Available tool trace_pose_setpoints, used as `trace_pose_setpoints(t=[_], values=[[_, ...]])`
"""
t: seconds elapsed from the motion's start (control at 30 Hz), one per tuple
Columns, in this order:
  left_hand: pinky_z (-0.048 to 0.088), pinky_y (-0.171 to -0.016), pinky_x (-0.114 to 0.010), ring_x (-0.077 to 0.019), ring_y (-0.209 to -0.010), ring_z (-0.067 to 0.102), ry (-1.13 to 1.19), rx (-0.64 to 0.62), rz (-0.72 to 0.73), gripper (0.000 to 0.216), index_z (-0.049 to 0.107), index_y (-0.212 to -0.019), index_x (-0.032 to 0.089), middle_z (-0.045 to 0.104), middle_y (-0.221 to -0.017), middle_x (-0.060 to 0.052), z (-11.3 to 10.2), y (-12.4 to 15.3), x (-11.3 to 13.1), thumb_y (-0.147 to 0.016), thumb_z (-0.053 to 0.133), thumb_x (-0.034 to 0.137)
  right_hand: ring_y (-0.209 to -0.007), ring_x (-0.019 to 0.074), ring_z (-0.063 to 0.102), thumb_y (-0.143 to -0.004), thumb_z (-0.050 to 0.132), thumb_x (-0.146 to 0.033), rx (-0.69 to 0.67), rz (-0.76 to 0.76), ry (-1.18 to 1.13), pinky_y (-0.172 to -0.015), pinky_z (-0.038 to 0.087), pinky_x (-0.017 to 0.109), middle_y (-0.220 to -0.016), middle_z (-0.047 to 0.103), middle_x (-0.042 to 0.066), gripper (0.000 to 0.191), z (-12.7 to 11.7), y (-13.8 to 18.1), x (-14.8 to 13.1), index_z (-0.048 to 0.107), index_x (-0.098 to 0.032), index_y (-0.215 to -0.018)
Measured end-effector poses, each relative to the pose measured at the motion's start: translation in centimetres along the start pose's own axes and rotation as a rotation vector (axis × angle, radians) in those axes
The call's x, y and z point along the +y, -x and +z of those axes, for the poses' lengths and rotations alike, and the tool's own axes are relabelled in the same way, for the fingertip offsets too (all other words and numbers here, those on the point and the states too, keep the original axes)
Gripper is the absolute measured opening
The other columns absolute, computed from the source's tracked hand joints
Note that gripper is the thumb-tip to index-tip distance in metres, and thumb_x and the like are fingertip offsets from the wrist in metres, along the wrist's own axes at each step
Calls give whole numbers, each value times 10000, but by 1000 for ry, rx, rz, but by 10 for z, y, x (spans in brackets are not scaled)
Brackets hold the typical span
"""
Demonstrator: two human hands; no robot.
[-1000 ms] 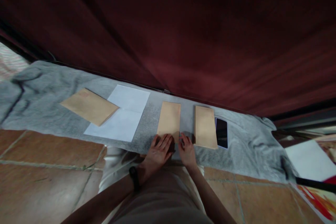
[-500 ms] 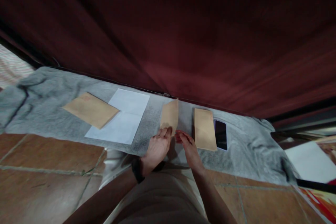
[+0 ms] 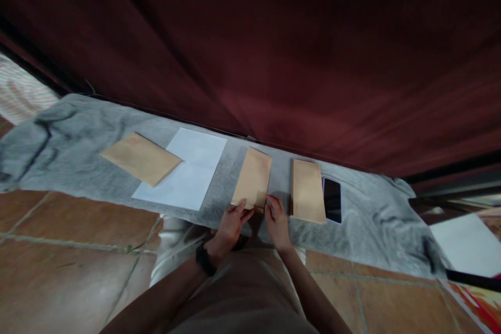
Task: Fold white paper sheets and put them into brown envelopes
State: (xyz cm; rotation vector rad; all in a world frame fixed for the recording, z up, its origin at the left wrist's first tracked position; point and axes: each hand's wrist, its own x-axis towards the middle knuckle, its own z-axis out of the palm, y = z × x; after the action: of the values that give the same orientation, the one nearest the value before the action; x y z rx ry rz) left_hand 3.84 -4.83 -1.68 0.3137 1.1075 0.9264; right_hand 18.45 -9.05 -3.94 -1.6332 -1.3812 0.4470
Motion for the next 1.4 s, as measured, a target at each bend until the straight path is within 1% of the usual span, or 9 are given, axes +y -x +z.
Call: trace_pose_setpoints(t=[0.17, 0.27, 0.3, 0.37, 0.43, 0.5, 0.63, 0.8, 1.4], values=[[624, -810, -368, -235, -829, 764, -123, -94, -146, 398, 709, -869, 137, 771, -875, -128, -9, 9, -4, -804, 829, 511, -1389, 230, 567, -1072, 378, -234, -154, -182, 113, -1176, 481, 448, -1474, 619, 117, 444, 1, 17, 0, 576, -213, -1468], [612, -675, -335, -215, -679, 739, -349, -162, -165, 538, 711, -802, 132, 751, -776, -127, -22, 16, -4, -854, 700, 668, -1478, 246, 474, -1062, 379, -203, -217, -286, 249, -1243, 397, 502, -1562, 545, 113, 500, -3, 29, 2, 490, -187, -1549], [609, -657, -338, -214, -650, 728, -461, -175, -87, 569, 712, -788, 138, 743, -751, -121, -26, 18, -4, -881, 644, 695, -1501, 250, 442, -1054, 379, -189, -235, -311, 299, -1260, 366, 519, -1587, 517, 111, 528, -4, 33, 2, 448, -176, -1578], [624, -766, -375, -238, -771, 752, -729, -230, 230, 558, 740, -866, 156, 766, -847, -129, -34, 21, -2, -967, 527, 662, -1531, 251, 395, -1032, 372, -151, -258, -351, 392, -1281, 319, 537, -1618, 476, 103, 584, -5, 39, 4, 376, -161, -1616], [571, -1015, -424, -261, -1108, 725, -1035, -342, 618, 485, 743, -1130, 181, 765, -1159, -140, -40, 19, 0, -1051, 428, 541, -1540, 244, 381, -1011, 369, -124, -267, -392, 458, -1286, 307, 533, -1619, 475, 96, 611, -2, 43, 6, 361, -155, -1622], [449, -1183, -456, -256, -1386, 569, -1342, -447, 913, 480, 606, -1420, 189, 637, -1452, -135, -46, 14, 0, -1085, 380, 448, -1525, 244, 408, -1008, 394, -143, -266, -429, 494, -1280, 323, 518, -1588, 516, 104, 590, 2, 46, 9, 408, -139, -1598], [346, -1255, -469, -274, -1550, 357, -1753, -499, 1192, 701, 316, -1627, 116, 435, -1633, -173, -56, 0, -7, -1062, 434, 514, -1457, 261, 499, -1031, 500, -258, -258, -450, 528, -1274, 341, 494, -1484, 626, 117, 489, 9, 47, 14, 557, -108, -1492], [293, -1275, -476, -302, -1581, 280, -1876, -438, 1254, 889, 254, -1640, 52, 369, -1661, -205, -62, -1, -13, -1011, 451, 650, -1459, 243, 496, -1050, 518, -279, -299, -455, 563, -1289, 312, 468, -1533, 578, 100, 475, 6, 46, 14, 550, -122, -1497], [288, -1276, -496, -344, -1566, 307, -1897, -327, 1202, 861, 270, -1644, 67, 353, -1661, -223, -81, 0, -3, -1010, 480, 610, -1475, 239, 483, -1090, 410, -219, -282, -347, 598, -1288, 295, 502, -1605, 486, 97, 547, -26, 48, 12, 339, -165, -1629]])
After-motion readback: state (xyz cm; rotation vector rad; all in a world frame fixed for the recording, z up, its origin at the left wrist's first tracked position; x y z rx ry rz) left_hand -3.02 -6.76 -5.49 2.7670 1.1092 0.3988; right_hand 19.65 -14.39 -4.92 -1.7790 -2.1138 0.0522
